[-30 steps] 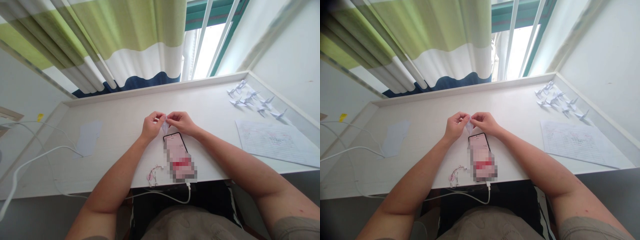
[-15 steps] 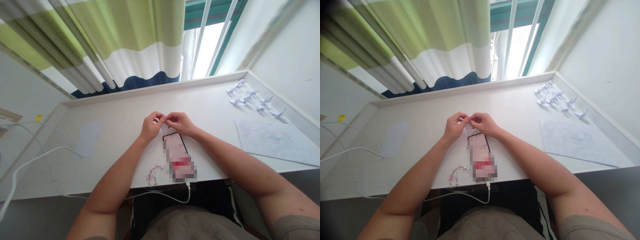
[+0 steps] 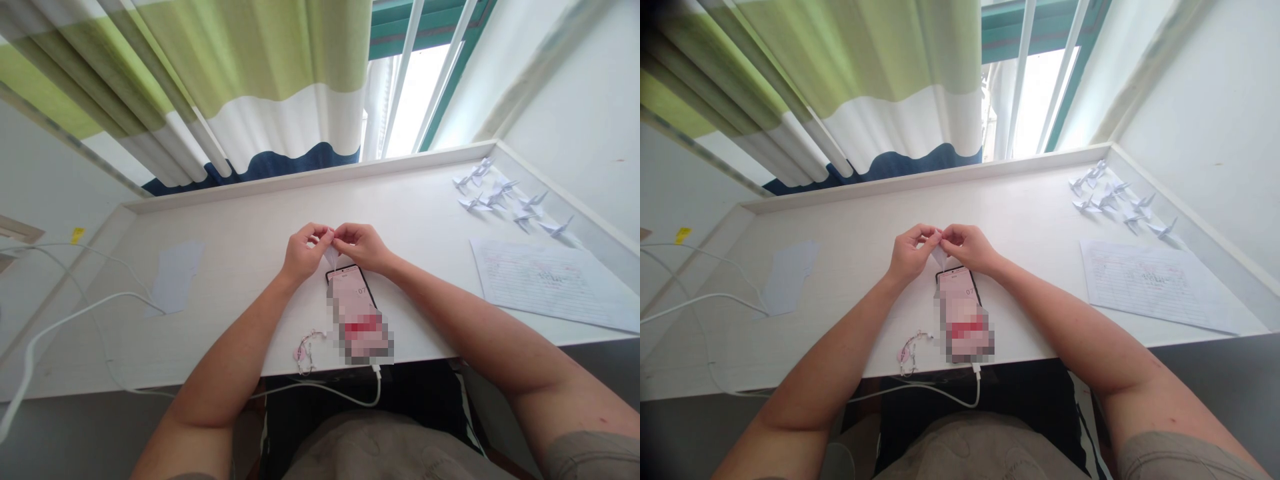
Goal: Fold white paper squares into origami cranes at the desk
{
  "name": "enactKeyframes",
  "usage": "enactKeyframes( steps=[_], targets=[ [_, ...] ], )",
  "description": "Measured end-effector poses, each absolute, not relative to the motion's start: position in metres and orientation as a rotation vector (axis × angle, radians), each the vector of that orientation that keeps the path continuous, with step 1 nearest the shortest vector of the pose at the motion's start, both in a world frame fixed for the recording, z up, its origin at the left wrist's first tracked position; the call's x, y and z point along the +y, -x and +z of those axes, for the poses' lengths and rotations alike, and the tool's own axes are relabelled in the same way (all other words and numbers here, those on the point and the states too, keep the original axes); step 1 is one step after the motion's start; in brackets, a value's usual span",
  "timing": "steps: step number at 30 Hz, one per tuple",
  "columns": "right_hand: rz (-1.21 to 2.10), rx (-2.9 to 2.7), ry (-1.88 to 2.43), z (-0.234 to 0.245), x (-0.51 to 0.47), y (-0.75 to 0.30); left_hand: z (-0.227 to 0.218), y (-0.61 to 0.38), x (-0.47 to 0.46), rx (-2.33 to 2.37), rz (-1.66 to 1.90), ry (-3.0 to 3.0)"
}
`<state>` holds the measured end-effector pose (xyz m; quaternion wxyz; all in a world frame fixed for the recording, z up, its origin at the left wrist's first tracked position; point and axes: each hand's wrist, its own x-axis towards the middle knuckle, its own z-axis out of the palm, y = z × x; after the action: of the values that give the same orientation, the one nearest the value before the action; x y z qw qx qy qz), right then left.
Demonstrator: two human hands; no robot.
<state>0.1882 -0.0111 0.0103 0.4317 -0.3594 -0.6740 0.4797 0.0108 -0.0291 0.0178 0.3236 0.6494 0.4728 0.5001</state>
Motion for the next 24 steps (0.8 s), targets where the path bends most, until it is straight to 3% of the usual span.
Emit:
enactKeyframes(
  steps=[10,24],
  targets=[
    [1.186,-1.668,0.891,0.012,-0.014,-0.186,0.015,-0.014,-0.027,1.078,1.373,-1.404],
    [1.622,-1.599,0.854,0.022,-0.018,-0.189,0.015,-0.021,-0.03,1.233,1.46,-1.445]
  ],
)
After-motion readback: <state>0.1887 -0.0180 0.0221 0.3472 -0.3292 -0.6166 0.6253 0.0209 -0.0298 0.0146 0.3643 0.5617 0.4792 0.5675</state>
